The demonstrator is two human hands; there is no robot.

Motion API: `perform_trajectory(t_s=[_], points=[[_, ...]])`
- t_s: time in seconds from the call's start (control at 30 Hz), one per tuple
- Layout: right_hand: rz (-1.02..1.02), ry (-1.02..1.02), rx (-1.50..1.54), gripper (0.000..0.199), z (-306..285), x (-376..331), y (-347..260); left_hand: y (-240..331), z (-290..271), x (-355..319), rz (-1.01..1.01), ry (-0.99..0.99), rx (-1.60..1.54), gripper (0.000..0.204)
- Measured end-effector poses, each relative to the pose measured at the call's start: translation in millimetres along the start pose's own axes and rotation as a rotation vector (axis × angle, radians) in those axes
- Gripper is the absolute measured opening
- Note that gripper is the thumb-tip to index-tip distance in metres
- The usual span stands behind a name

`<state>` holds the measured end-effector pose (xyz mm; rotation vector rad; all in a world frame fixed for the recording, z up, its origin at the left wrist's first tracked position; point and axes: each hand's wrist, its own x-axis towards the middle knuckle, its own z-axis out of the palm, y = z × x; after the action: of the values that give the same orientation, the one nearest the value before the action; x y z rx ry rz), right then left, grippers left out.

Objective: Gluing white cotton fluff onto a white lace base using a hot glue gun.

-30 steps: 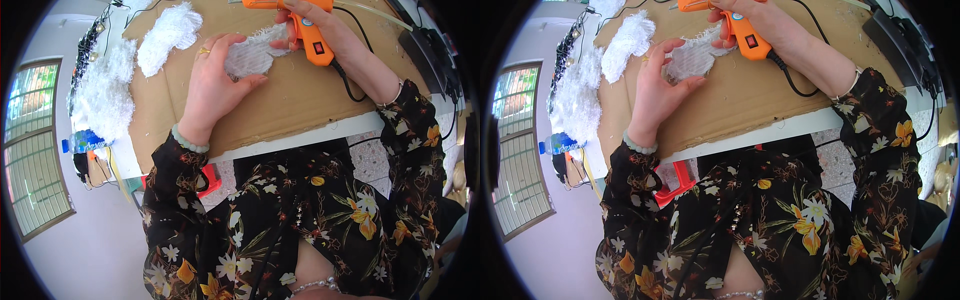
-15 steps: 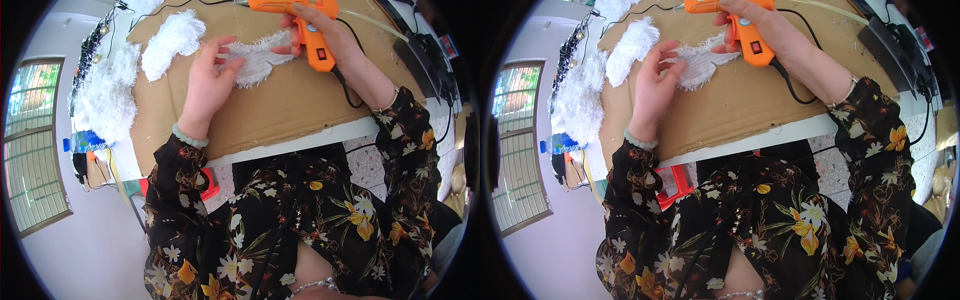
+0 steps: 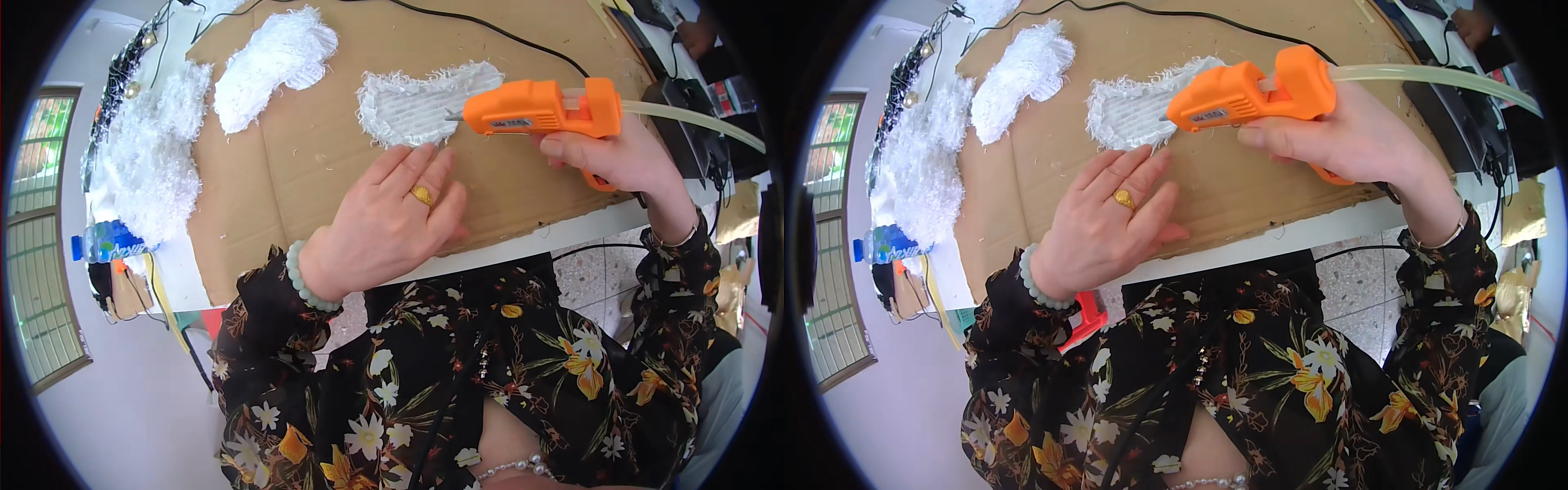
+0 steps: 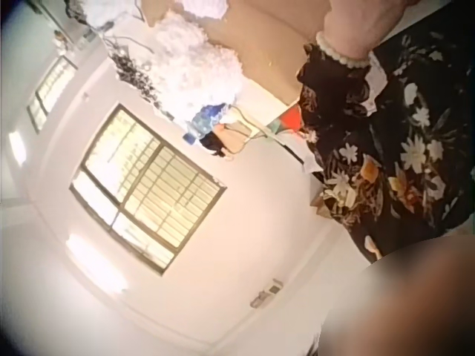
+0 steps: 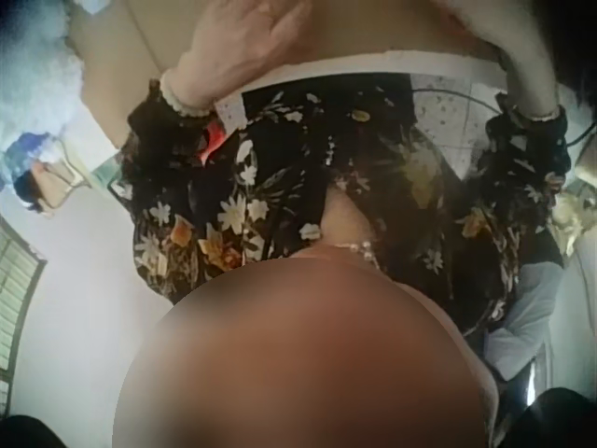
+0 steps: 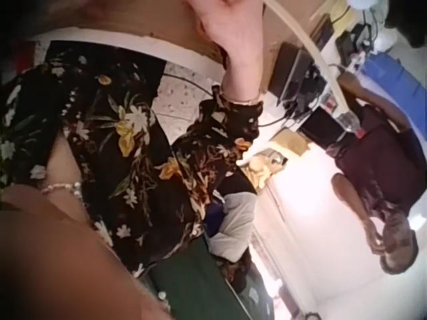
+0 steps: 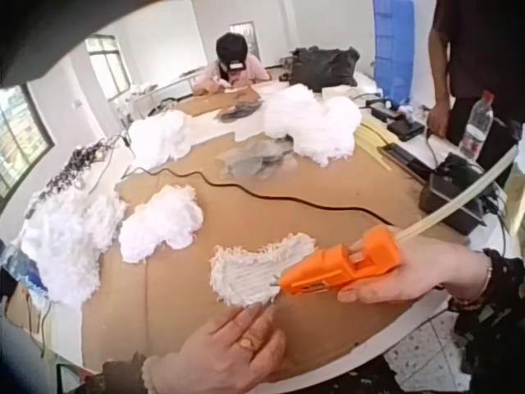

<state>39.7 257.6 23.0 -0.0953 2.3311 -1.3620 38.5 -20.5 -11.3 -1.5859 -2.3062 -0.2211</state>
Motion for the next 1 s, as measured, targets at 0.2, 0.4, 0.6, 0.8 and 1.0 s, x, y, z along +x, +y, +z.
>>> perform_trajectory(t_s=[0.2,0.4,0.6,0.8,1.0], points=[[0.067,0.004,-0.098,0.037,-4,-1,-3,-3,1,5,-0.088,-0.062,-0.066,0.041],[-0.059,0.081,-0.165,0.036,1,-2,2,-4,-2,3,-0.093,-0.078,-0.089,0.042],[-0.025,0.056,-0.164,0.035,4,4,-2,-7,-2,0,-0.112,-0.071,-0.120,0.042],[0.084,0.022,-0.217,0.032,2,5,-7,-9,2,2,-0.106,-0.079,-0.143,0.042],[0.023,0.007,-0.230,0.031,-1,9,-5,-8,0,2,-0.105,-0.078,-0.131,0.044]])
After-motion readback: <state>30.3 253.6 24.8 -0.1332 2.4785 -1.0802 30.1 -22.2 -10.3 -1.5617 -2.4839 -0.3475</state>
